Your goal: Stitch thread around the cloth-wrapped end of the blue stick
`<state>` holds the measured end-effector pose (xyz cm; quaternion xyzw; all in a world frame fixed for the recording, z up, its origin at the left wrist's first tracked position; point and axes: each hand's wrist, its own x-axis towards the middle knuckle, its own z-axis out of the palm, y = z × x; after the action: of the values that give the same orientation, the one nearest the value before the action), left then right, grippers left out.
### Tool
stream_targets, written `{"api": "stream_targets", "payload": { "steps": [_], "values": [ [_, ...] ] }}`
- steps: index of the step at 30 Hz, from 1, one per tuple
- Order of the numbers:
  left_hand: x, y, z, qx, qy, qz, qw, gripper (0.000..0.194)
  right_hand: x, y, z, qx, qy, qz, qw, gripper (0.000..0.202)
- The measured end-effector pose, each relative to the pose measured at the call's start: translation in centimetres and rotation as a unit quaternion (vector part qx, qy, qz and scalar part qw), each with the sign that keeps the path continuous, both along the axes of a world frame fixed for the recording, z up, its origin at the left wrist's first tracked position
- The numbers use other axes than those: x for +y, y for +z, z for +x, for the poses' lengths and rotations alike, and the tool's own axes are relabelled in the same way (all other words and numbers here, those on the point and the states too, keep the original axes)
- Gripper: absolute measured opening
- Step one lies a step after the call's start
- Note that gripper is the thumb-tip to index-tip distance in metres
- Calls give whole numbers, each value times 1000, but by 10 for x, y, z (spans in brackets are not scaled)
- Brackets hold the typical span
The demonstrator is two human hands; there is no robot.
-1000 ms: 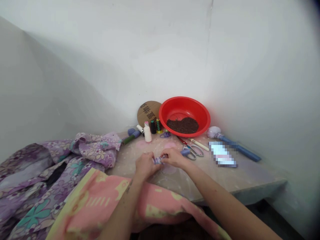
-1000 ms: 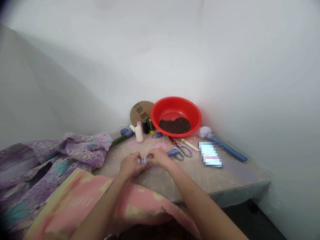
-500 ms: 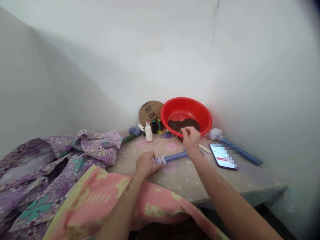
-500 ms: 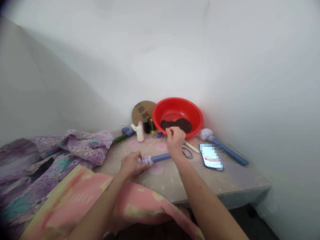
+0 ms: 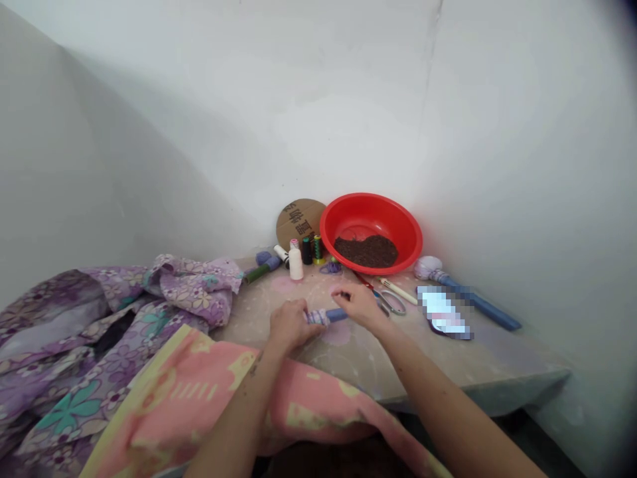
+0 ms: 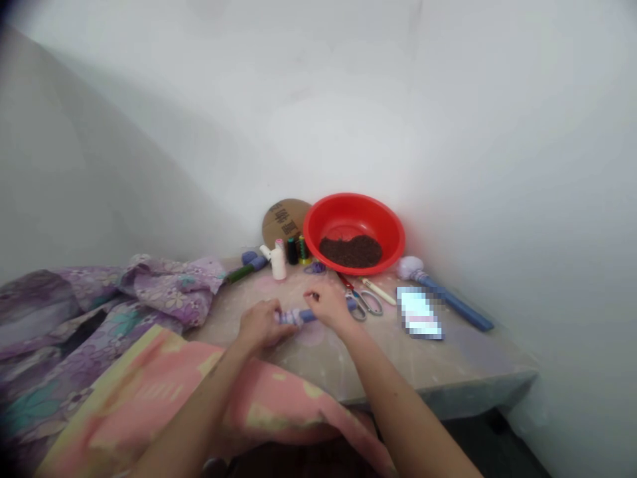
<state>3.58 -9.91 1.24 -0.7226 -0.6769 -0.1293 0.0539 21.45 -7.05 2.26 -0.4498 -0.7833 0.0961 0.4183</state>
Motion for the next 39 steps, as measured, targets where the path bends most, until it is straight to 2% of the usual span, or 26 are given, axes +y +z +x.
{"api": "stream_targets", "payload": {
  "steps": [2, 6, 13, 17, 21, 25, 33, 39],
  "values": [
    [-1, 1, 1, 1, -2, -2, 1000, 49, -2, -9, -7, -50, 31, -21, 998, 16],
    [-2, 4, 3, -3, 7, -12, 1000, 49, -5, -22, -18, -110, 38, -22, 993, 17],
    [-6, 8, 5, -6, 10, -12, 1000, 49, -1, -25, -24, -151, 28, 21, 988, 9],
    [-7, 9, 5, -6, 13, -19, 1000, 49, 3, -15, -18, -102, -13, 66, 992, 11],
    [-8, 9, 4, -5, 6, -18, 1000, 49, 5, 6, -9, -29, -70, 135, 988, 13],
    [-7, 7, 3, -5, 3, -11, 1000, 49, 4, 23, -1, 6, -93, 174, 980, 13],
    [-7, 5, 3, -4, 1, 0, 1000, 49, -2, 27, 0, 14, -90, 193, 977, 14],
    [-11, 7, 5, -14, 9, -8, 1000, 47, -14, 31, 2, 21, -42, 184, 982, 14]
  ]
}}
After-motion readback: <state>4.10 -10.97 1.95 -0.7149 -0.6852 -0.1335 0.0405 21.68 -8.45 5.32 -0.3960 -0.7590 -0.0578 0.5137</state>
